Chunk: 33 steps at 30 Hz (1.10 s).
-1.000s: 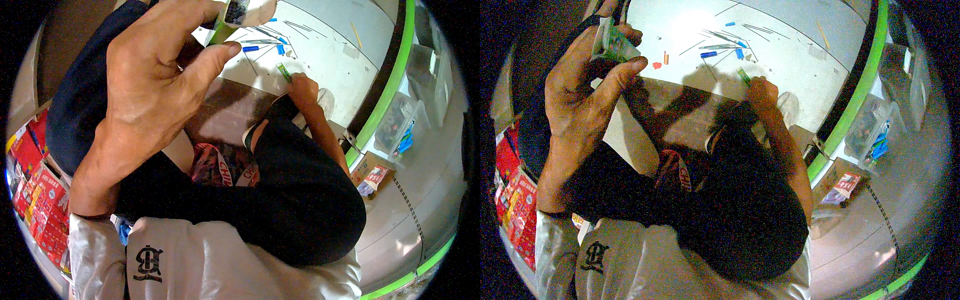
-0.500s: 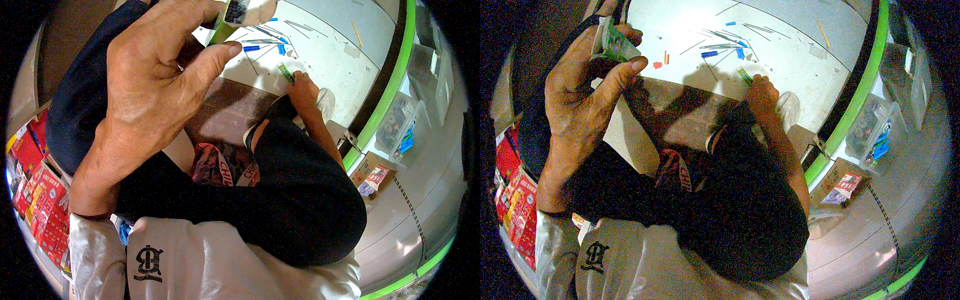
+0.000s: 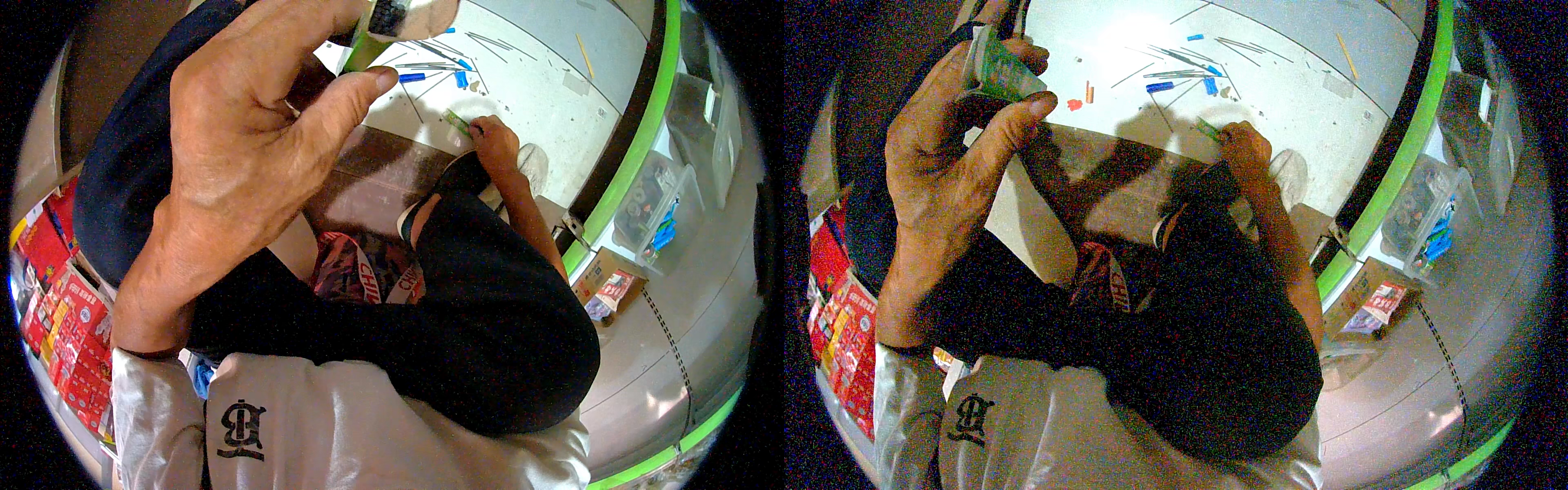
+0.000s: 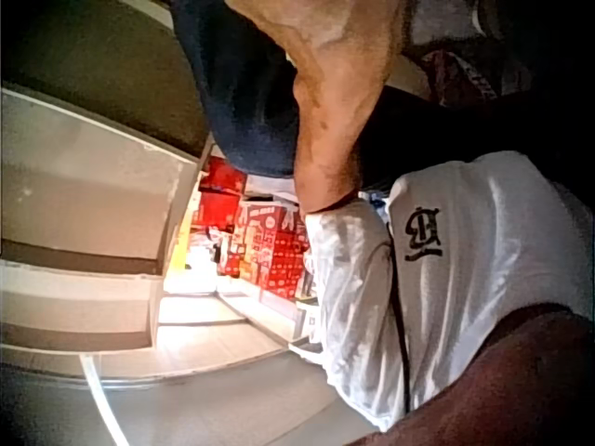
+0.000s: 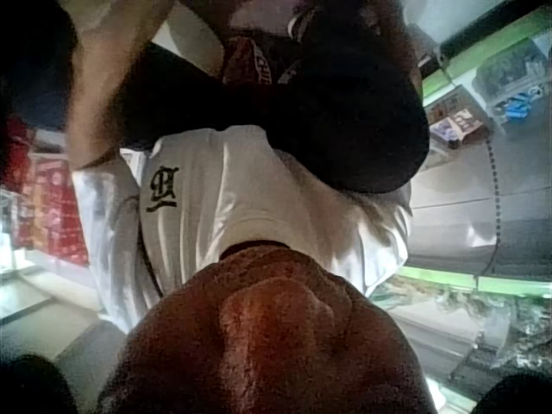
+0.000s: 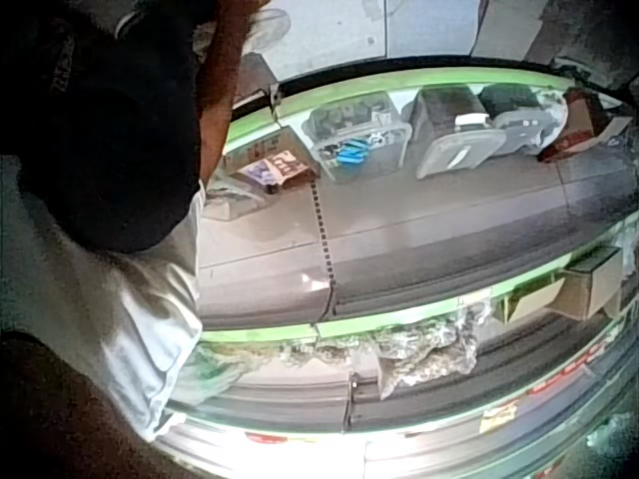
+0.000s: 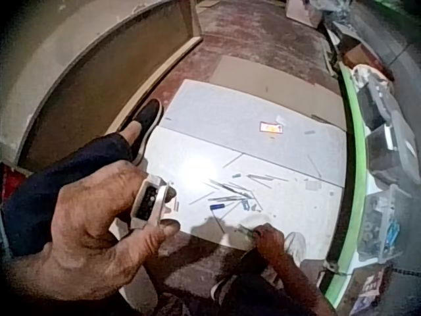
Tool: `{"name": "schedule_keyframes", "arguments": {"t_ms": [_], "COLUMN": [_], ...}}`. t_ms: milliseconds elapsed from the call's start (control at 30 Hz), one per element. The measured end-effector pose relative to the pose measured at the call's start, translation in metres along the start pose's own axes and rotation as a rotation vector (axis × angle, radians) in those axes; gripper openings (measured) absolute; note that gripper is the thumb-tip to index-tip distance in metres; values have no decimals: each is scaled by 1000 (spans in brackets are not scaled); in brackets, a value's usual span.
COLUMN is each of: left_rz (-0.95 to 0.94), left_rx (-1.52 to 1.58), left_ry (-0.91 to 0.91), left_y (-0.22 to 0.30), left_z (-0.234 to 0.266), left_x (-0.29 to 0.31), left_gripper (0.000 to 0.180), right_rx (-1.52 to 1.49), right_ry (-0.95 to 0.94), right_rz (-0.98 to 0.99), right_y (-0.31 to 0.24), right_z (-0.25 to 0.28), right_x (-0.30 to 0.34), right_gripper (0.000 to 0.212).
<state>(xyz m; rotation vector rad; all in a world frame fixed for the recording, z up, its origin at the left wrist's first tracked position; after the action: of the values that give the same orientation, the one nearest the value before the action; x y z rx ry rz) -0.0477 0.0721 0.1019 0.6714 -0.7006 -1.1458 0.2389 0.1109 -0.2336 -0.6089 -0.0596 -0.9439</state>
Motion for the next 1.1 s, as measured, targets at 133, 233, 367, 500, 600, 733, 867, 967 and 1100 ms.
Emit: {"name": "schedule_keyframes", "arguments": {"t_ms": [133,233,367,500,600,733,867,967,1100], "left_rz": [-44,-26,-133,-252,-289,-394,-371,-381,-417], "left_rx": [18,5,-101,-57,-29,18,86,218,307], "left_ry": [25,-1,30,99,117,166,144,159,139], "left_y": [4,6,17,30,36,47,53,62,70], "left_z": [1,1,2,5,3,7,10,15,24], "left_x": [-1,-2,-3,1,1,4,7,10,15], "left_gripper": [32,30,26,27,29,29,31,21,19], "right_rx": [42,65,-289,-705,-901,-949,-1002,-850,-681], "right_ry": [62,79,187,361,524,583,609,640,727], "right_rz": [38,-33,-211,-189,17,151,259,346,352], "right_y": [-1,-1,-3,-43,-101,-183,-255,-297,-327], "right_z": [5,19,77,179,278,372,409,416,413], "right_x": [-1,-1,2,-2,13,42,73,84,89], "right_gripper": [17,17,12,14,11,8,15,16,18]}}
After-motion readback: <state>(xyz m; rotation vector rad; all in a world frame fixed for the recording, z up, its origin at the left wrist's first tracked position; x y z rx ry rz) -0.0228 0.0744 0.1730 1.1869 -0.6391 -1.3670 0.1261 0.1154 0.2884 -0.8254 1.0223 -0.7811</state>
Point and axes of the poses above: each hand's wrist, its own x-axis away from the middle knuckle, its own z-axis out of the back of the hand, y = z × x, the point moved 8 cm from there along -x, towards the middle knuckle, and after that the axes turned 9 degrees about z, right-handed, at the moved point
